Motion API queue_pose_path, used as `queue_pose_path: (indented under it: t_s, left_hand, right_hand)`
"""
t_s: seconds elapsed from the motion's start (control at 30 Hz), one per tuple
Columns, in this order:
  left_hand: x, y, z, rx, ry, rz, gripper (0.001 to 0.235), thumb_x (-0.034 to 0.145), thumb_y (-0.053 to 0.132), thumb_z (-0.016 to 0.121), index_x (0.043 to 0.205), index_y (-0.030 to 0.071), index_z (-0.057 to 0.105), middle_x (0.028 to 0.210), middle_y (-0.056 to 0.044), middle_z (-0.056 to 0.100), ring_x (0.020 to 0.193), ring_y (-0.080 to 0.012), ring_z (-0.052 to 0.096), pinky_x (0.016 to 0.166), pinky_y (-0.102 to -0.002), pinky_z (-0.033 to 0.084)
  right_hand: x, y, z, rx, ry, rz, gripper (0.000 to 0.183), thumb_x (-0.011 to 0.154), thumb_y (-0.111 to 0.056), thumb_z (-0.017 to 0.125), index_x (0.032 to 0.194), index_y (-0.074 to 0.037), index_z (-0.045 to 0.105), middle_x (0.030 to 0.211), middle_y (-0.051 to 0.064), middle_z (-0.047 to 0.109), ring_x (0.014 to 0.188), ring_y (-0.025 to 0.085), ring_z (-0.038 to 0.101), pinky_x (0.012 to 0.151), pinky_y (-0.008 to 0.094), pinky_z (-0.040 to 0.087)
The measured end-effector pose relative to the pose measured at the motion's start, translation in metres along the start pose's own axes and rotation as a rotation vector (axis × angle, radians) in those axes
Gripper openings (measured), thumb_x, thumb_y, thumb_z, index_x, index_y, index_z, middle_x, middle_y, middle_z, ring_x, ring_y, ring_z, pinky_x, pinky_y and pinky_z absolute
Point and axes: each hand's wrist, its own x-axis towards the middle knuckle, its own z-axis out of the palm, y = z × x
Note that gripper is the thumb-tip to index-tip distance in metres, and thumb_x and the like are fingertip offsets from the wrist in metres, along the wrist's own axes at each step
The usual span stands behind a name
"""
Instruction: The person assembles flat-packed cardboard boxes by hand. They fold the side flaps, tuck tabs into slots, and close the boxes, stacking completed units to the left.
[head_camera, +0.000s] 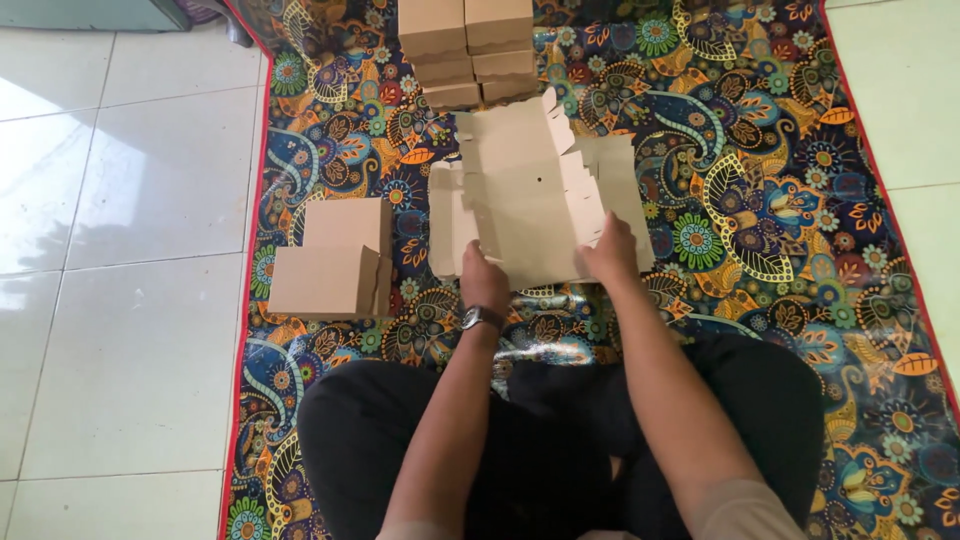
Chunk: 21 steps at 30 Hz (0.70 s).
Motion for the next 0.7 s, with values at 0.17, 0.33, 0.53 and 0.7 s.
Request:
queue_pose_path:
  t_s: [0.17,0.33,0.53,0.7]
  left_hand:
    - [0.029,-0.045,0.052,-0.363,0.086,-0.206,0.088,0.077,0.004,0.071,0.153,0.015,0.029,0.141,-0.017,0.051,0.128,-0.0384,0.058,0.102,-0.049,0.051]
    - [0.025,-0.042,0.05,-0.353,0.016,-0.347,0.051,0.073,0.017,0.086,0.121,0.009,0.071,0.116,-0.012,0.074,0.12,-0.0298,0.066,0.102,-0.046,0.053]
    - [0.011,-0.031,0.033,0.397,0.209,0.613,0.027,0.066,0.0,0.06,0.09,0.01,0.066,0.085,-0.008,0.06,0.082,-0.0285,0.062,0.075,-0.038,0.05]
    - [0.012,-0.038,0.039,0.523,0.031,0.612,0.034,0.071,-0.001,0.068,0.105,0.006,0.066,0.1,-0.009,0.061,0.104,-0.031,0.061,0.077,-0.037,0.059]
  right_hand:
    - [0.018,0.034,0.011,0.038,-0.051,0.22,0.063,0.069,-0.015,0.08,0.123,0.006,0.057,0.101,0.024,0.064,0.091,0.043,0.068,0.082,0.053,0.058]
    - [0.006,0.036,0.042,-0.009,-0.052,0.115,0.027,0.07,-0.022,0.073,0.092,-0.007,0.075,0.085,0.016,0.075,0.095,0.04,0.074,0.08,0.05,0.06]
    - [-0.058,-0.034,0.012,-0.018,-0.117,-0.055,0.026,0.093,-0.012,0.051,0.118,-0.01,0.056,0.102,0.024,0.071,0.107,0.045,0.069,0.087,0.056,0.06]
    - [-0.048,-0.014,0.043,-0.245,-0.043,-0.438,0.041,0.088,-0.008,0.057,0.129,-0.003,0.059,0.112,0.021,0.066,0.11,0.045,0.063,0.08,0.054,0.062]
